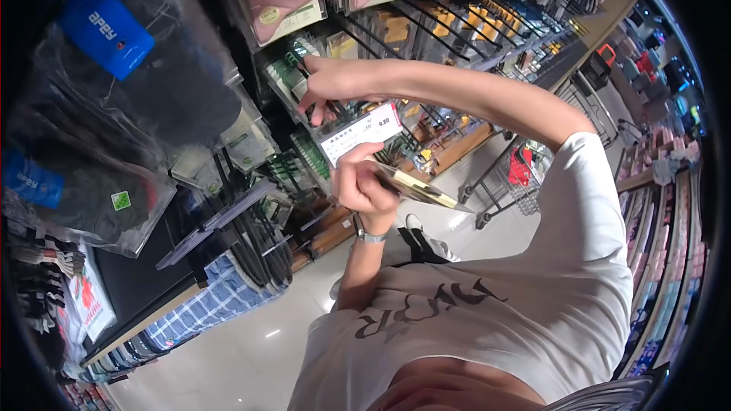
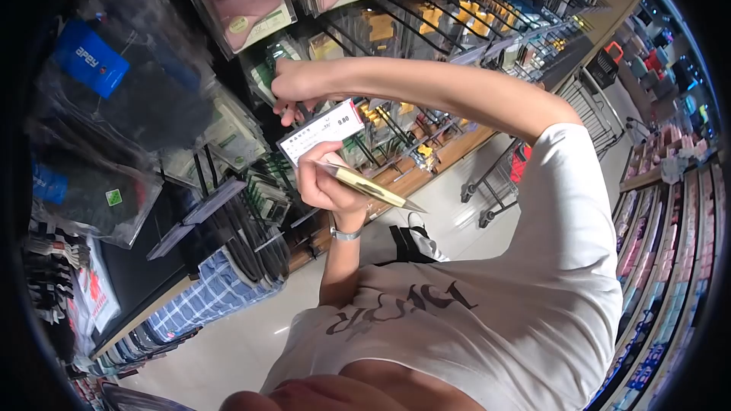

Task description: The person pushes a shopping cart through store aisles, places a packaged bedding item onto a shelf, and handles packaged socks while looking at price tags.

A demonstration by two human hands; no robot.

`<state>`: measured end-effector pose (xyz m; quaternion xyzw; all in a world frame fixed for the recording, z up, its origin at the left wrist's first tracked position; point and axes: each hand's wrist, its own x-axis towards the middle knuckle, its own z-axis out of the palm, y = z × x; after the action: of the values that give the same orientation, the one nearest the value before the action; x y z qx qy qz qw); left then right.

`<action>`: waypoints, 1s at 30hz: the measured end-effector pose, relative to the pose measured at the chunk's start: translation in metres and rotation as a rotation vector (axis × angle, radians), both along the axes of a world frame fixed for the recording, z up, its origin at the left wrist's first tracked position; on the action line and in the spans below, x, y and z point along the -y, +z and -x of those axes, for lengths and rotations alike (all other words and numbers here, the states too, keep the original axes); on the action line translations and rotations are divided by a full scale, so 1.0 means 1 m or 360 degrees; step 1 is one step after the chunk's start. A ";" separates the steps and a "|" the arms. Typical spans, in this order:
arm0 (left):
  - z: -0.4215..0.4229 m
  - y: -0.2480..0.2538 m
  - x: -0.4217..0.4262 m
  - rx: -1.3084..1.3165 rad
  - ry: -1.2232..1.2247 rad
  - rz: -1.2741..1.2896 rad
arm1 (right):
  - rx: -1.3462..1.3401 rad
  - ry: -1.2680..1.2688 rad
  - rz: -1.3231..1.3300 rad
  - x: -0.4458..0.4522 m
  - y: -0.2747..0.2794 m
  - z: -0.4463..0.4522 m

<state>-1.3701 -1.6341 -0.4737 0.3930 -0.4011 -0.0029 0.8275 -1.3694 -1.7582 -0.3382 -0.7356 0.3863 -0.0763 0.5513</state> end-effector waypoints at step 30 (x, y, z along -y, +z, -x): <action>-0.027 -0.033 -0.017 0.0316 -0.0030 -0.0436 | 0.0712 -0.0271 0.1261 -0.088 0.037 0.138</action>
<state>-1.3432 -1.6174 -0.5062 0.4967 -0.4803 -0.0265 0.7224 -1.5074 -1.6702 -0.3009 -0.8206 0.2580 -0.4200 0.2894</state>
